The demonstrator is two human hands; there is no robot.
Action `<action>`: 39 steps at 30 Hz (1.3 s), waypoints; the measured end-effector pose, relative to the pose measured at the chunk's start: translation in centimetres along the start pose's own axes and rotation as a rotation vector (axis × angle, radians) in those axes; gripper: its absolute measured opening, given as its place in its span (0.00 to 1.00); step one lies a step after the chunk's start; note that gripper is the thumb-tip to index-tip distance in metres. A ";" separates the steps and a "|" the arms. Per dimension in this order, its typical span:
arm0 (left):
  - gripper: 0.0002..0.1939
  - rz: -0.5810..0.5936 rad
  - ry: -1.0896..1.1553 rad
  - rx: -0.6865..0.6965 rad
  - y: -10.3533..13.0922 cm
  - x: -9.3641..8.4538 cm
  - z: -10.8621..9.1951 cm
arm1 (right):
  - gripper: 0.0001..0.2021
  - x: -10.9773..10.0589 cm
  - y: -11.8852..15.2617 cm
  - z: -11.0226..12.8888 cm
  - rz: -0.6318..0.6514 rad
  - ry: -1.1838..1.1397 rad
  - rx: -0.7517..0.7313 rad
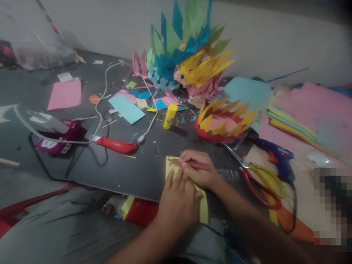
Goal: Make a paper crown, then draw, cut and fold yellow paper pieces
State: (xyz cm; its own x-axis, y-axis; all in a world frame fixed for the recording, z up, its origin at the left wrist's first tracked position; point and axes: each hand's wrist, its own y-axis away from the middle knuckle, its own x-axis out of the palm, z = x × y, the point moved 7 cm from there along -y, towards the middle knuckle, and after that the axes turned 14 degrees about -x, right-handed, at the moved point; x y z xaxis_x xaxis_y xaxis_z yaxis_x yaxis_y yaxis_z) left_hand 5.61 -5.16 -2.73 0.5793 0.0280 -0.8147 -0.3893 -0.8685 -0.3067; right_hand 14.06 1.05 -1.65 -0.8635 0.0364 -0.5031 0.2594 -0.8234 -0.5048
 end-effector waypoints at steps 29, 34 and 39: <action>0.15 0.017 0.007 -0.010 0.1 0.1 0.0 | 0.07 -0.7 0.6 -0.3 -0.101 0.075 0.110; 0.15 0.017 0.020 -0.008 0.2 0.2 0.1 | 0.08 -2.4 1.5 -1.6 -0.400 -0.028 0.254; 0.14 0.052 0.015 -0.007 0.2 0.3 0.0 | 0.04 -3.7 2.2 -4.8 -0.760 -0.280 0.382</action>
State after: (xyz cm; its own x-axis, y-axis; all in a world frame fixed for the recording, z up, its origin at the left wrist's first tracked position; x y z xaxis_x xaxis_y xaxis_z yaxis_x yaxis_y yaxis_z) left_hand 5.71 -5.29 -3.04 0.5693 -0.0247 -0.8217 -0.4144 -0.8719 -0.2609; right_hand 19.89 1.86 -4.25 -0.8304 0.5503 0.0866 -0.5440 -0.7675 -0.3391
